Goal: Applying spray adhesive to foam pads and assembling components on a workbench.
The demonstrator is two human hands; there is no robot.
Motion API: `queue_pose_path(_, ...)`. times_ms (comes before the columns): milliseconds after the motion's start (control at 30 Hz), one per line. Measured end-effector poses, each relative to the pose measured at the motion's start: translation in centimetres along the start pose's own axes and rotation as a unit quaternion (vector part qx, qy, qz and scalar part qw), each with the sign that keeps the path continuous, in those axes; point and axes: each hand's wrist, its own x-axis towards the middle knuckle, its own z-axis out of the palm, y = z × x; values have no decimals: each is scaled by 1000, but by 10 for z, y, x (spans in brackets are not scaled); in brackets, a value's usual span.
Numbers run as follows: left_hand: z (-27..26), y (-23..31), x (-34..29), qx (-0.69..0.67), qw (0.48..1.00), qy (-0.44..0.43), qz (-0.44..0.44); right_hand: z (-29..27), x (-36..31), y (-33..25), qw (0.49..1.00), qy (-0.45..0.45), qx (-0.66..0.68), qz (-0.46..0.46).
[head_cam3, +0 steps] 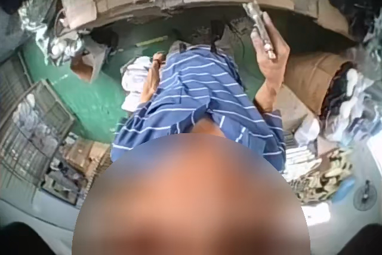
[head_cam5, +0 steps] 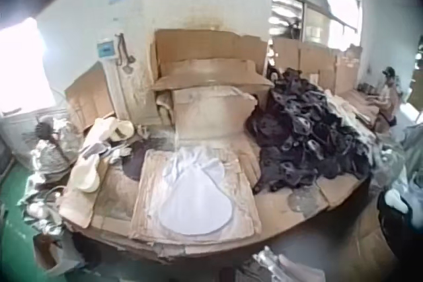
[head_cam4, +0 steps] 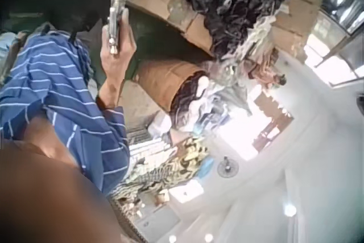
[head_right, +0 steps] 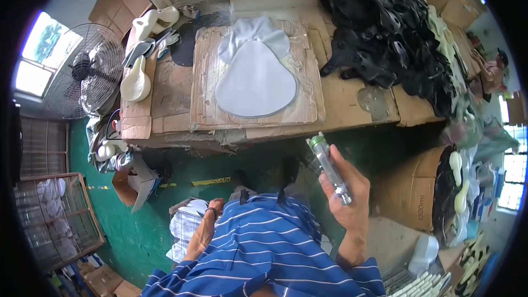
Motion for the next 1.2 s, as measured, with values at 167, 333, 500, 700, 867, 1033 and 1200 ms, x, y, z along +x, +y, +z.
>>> queue_pose_path(167,-35,54,34,-47,999,7,-1,4,-11,-18,998,-33,-44,2)
queue_pose_path(333,-40,116,25,-88,996,2,22,17,-16,-16,991,-116,-63,29)
queue_pose_path(500,-34,124,11,-106,994,-1,-22,31,6,-8,1000,0,-26,-10)
queue_pose_path(700,-33,68,5,-86,992,2,-92,18,2,-16,995,-86,-48,-24)
queue_pose_path(867,-39,35,-1,-98,988,0,-122,4,-8,-15,996,-26,-64,50)
queue_pose_path(1033,-33,51,9,-61,996,-12,-66,4,-3,-19,994,-88,-60,18)
queue_pose_path(1200,-30,94,12,-56,997,-15,-59,31,11,-26,987,-158,16,-2)
